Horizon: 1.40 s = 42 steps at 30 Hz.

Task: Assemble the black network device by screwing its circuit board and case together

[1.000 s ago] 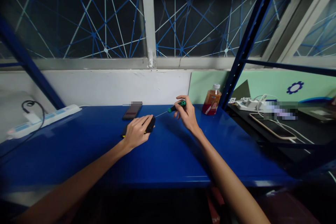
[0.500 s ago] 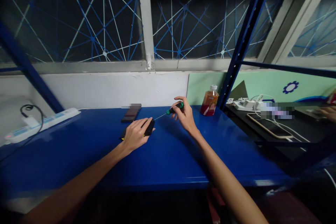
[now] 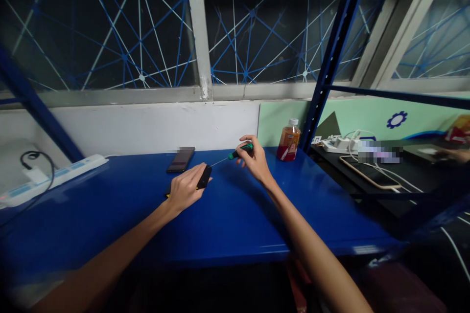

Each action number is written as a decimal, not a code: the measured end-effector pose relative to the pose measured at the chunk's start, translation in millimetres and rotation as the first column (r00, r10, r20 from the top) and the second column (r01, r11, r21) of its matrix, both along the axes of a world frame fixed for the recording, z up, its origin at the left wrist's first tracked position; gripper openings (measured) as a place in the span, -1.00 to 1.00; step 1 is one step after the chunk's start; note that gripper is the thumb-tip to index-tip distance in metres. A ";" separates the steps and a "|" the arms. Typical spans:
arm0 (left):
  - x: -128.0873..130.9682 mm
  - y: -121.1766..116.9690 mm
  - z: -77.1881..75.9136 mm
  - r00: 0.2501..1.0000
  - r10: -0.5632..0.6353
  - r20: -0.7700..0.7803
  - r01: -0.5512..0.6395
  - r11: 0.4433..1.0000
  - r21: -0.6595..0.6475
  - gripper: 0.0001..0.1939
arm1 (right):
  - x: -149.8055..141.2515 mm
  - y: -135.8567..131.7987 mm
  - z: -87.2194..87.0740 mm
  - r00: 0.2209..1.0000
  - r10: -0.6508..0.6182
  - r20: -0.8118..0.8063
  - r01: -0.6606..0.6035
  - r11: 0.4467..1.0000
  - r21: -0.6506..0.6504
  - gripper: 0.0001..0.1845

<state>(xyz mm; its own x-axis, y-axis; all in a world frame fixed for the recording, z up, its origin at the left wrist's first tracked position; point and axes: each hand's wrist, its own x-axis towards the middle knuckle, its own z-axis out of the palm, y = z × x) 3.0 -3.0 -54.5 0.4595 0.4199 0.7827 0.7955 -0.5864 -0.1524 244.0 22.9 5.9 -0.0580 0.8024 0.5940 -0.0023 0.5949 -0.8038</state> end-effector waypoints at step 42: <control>1.9 1.8 -0.1 1.000 -0.003 0.007 0.003 1.000 0.025 -0.62 | -6.0 -2.9 -2.9 0.992 -0.122 0.005 0.121 0.990 0.076 -0.63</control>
